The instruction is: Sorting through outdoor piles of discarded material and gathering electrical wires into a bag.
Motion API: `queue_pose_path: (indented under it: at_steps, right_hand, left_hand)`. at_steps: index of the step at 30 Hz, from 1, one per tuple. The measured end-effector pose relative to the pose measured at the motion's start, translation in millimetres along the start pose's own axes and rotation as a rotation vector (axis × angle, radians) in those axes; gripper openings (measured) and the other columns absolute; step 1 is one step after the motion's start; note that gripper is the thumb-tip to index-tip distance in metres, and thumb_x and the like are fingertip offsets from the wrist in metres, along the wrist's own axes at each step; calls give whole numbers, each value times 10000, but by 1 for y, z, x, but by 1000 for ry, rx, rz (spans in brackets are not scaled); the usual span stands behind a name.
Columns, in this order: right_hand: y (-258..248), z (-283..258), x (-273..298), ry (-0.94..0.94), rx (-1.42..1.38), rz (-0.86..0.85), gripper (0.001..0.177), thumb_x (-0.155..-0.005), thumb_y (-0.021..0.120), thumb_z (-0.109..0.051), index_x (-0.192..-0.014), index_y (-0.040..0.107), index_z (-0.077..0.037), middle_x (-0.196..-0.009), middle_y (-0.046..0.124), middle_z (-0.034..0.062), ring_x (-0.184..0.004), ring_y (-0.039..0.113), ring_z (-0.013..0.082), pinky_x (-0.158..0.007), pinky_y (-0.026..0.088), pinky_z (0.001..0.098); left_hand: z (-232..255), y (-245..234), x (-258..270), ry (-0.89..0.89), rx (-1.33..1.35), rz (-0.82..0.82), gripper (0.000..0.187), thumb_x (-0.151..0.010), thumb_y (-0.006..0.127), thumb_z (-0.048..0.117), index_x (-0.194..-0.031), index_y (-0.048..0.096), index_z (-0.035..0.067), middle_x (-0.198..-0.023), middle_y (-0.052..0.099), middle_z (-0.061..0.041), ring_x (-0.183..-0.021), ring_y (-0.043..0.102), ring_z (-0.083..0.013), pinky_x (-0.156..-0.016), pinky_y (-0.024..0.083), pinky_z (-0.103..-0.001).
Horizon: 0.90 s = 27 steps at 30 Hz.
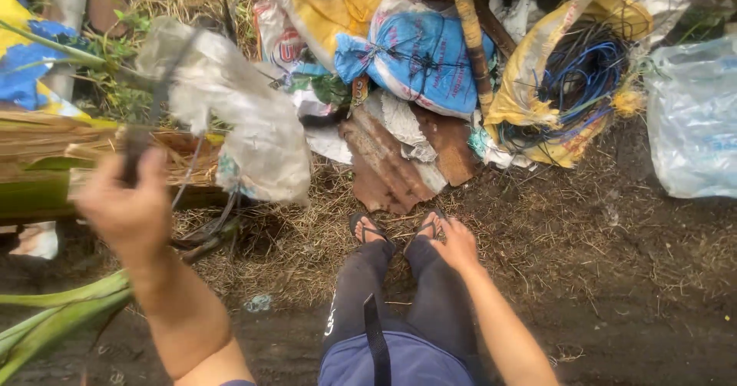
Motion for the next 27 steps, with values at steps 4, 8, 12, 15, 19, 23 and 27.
queue_pose_path:
  at_steps: [4, 8, 12, 15, 19, 23, 27]
  right_hand:
    - [-21, -48, 32, 18, -708, -1, 680, -882, 676, -447, -1480, 527, -161, -1623, 405, 120, -1196, 644, 324, -1164, 445, 433]
    - [-73, -111, 49, -370, -700, 165, 909, -811, 768, -420, -1554, 344, -113, -1606, 369, 183, -1482, 361, 337, -1199, 301, 468]
    - [-11, -110, -22, -254, -567, 263, 871, -1041, 675, -434, -1699, 186, -140, -1733, 186, 211, -1591, 225, 395, -1260, 236, 498]
    - [-35, -96, -37, -104, -986, 65, 870, -962, 548, -395, -1701, 137, -189, -1762, 56, 163, -1493, 274, 389, -1136, 307, 482]
    - [-104, -57, -29, 51, -661, -48, 863, -830, 734, -302, -1539, 275, -122, -1564, 298, 212, -1267, 577, 371, -962, 580, 441]
    - [-109, 36, -74, -179, -613, 147, 323, -961, 580, -243, -1213, 703, -82, -1128, 744, 186, -1050, 720, 322, -926, 551, 422]
    - [-148, 173, -108, 50, -592, 359, 319, -960, 507, -216, -1177, 692, -73, -1117, 713, 209, -1051, 687, 389, -937, 518, 479]
  left_hand:
    - [53, 104, 75, 47, -290, -82, 188, -994, 686, 217, -916, 747, 57, -633, 621, -58, -525, 551, -164, -501, 426, -340]
    - [80, 213, 164, -14, -153, -325, 251, -978, 617, 227, -1145, 696, 57, -791, 700, -173, -682, 672, -370, -611, 511, -484]
    - [164, 227, 203, -139, 22, -334, 243, -979, 595, 171, -1166, 668, 34, -802, 681, -216, -747, 671, -458, -659, 498, -543]
    - [221, 214, 225, 28, 207, -228, 184, -1065, 554, 149, -1169, 644, 27, -887, 682, -197, -794, 683, -400, -706, 521, -454]
    - [259, 179, 241, -375, 301, -305, 254, -999, 570, 172, -1169, 687, 24, -662, 645, -107, -567, 611, -216, -556, 487, -362]
    - [234, 146, 252, -348, 475, -77, 195, -1041, 606, 132, -1161, 686, 1, -793, 630, 18, -682, 551, -51, -577, 423, -237]
    - [221, 109, 253, -409, 328, 39, 183, -1050, 607, 145, -1138, 704, 18, -749, 592, 43, -632, 505, -30, -529, 370, -221]
Point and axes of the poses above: each hand's wrist, its own x-axis away from the middle knuckle, its own y-axis out of the palm, z = x × y, the point moved 3 cm from there along -x, towards the middle knuckle
